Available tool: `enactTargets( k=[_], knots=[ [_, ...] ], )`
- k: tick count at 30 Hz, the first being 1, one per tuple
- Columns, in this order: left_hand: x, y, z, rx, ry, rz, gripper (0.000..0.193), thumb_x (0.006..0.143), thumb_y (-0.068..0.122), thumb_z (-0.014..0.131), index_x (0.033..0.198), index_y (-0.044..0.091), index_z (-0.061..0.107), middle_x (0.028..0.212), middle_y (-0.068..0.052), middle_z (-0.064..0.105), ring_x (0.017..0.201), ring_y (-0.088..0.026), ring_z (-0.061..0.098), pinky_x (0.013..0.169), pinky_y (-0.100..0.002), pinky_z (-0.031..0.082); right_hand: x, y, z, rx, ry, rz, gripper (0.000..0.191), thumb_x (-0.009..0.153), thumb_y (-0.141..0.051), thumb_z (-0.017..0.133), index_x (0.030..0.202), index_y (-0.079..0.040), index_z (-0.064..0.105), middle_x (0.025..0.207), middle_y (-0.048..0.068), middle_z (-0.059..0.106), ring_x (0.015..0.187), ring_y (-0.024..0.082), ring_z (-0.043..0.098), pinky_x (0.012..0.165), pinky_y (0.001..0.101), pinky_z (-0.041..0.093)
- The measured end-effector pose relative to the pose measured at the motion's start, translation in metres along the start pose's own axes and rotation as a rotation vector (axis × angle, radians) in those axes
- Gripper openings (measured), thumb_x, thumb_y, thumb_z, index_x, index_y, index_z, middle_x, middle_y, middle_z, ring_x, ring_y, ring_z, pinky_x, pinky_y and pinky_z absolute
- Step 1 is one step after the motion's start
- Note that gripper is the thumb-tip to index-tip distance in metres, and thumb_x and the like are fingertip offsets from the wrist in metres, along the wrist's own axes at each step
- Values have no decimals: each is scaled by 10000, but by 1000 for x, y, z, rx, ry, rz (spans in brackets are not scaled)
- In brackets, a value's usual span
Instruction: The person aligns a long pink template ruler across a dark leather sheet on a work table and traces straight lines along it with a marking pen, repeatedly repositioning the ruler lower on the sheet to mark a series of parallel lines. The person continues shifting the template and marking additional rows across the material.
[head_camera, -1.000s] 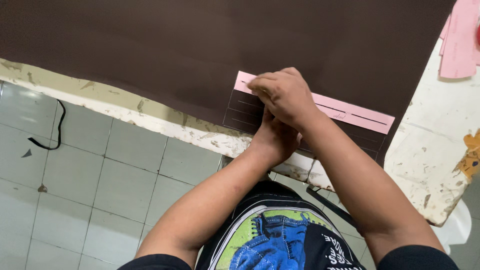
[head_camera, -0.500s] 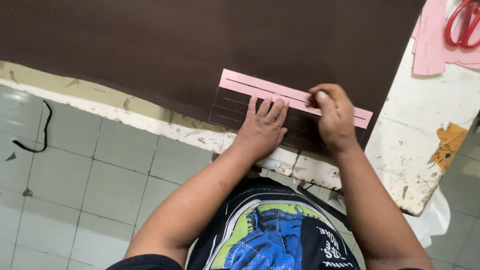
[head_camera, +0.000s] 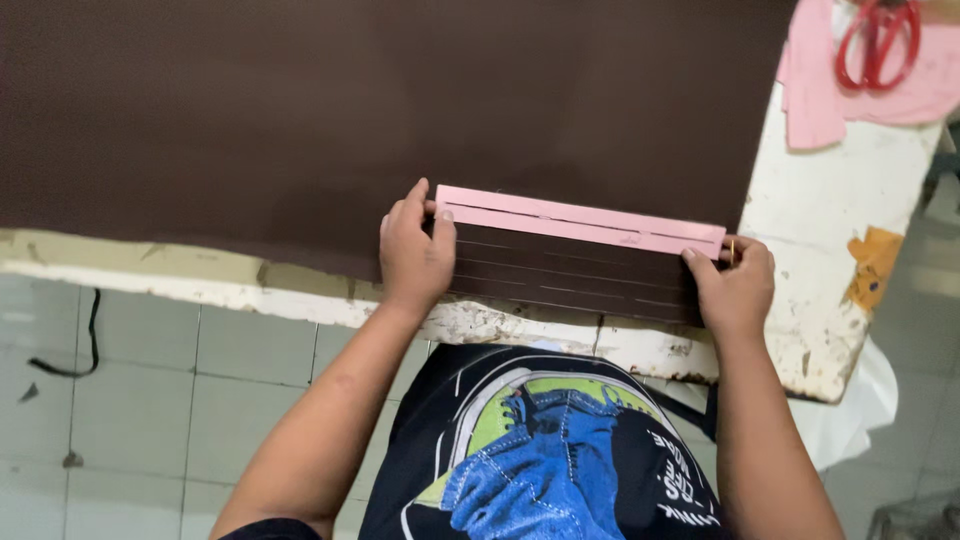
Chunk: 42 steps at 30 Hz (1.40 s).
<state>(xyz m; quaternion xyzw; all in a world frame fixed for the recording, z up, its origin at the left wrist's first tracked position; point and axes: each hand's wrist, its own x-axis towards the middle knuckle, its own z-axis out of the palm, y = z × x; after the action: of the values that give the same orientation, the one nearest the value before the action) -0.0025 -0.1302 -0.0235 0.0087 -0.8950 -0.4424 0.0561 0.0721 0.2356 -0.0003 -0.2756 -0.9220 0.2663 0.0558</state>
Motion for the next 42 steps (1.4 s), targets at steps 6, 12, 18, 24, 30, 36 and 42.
enactTargets(
  k=[6, 12, 18, 24, 30, 36, 42],
  knots=[
    [22, -18, -5, -428, -168, -386, 378, 894, 126, 724, 1229, -42, 669, 919, -42, 678, 820, -109, 624, 763, -276, 540, 2, -17, -14, 336, 2, 193, 375, 897, -108, 803, 1158, 24, 568, 1008, 106, 676, 858, 169, 644, 752, 292, 527],
    [50, -21, -15, -483, -139, -176, 206, 940, 89, 699, 1109, -24, 734, 974, -12, 746, 896, -74, 677, 838, -239, 557, 41, -33, -19, 592, -38, 116, 232, 948, -35, 755, 1125, 8, 611, 924, 60, 700, 803, 112, 675, 735, 231, 548],
    [70, -16, -20, -199, -110, -180, 180, 877, 115, 758, 1023, 9, 760, 885, -72, 759, 803, -132, 705, 768, -284, 563, 51, -30, -13, 402, -55, 152, 154, 935, -113, 776, 1008, -7, 691, 870, 38, 694, 747, 104, 631, 668, 245, 520],
    [75, -22, -25, -227, -178, -218, 180, 860, 125, 769, 1002, 15, 775, 875, -56, 776, 778, -106, 718, 750, -266, 576, 46, -20, -13, 173, -67, 88, 206, 918, -182, 811, 990, -5, 733, 861, 46, 703, 746, 107, 630, 673, 262, 512],
    [74, -26, -28, -185, -196, -240, 188, 850, 121, 792, 1005, 17, 778, 850, -43, 755, 757, -98, 686, 722, -257, 563, 50, -16, -16, 212, -134, 91, 198, 899, -156, 800, 1019, -9, 746, 830, 36, 704, 694, 102, 619, 623, 259, 502],
    [73, -25, -36, -256, -207, -271, 205, 860, 109, 779, 1043, 17, 761, 863, -20, 736, 777, -75, 667, 741, -233, 554, 50, -15, -21, 373, -198, 212, 143, 944, -124, 719, 1047, -34, 761, 835, 4, 703, 644, 66, 585, 577, 229, 477],
    [73, -22, -40, -304, -221, -307, 207, 851, 102, 786, 1038, 14, 768, 884, -26, 746, 797, -80, 678, 750, -235, 559, 46, -17, -22, 490, -216, 255, 155, 957, -100, 707, 1092, -45, 759, 845, -5, 701, 631, 54, 574, 555, 213, 452]
  ],
)
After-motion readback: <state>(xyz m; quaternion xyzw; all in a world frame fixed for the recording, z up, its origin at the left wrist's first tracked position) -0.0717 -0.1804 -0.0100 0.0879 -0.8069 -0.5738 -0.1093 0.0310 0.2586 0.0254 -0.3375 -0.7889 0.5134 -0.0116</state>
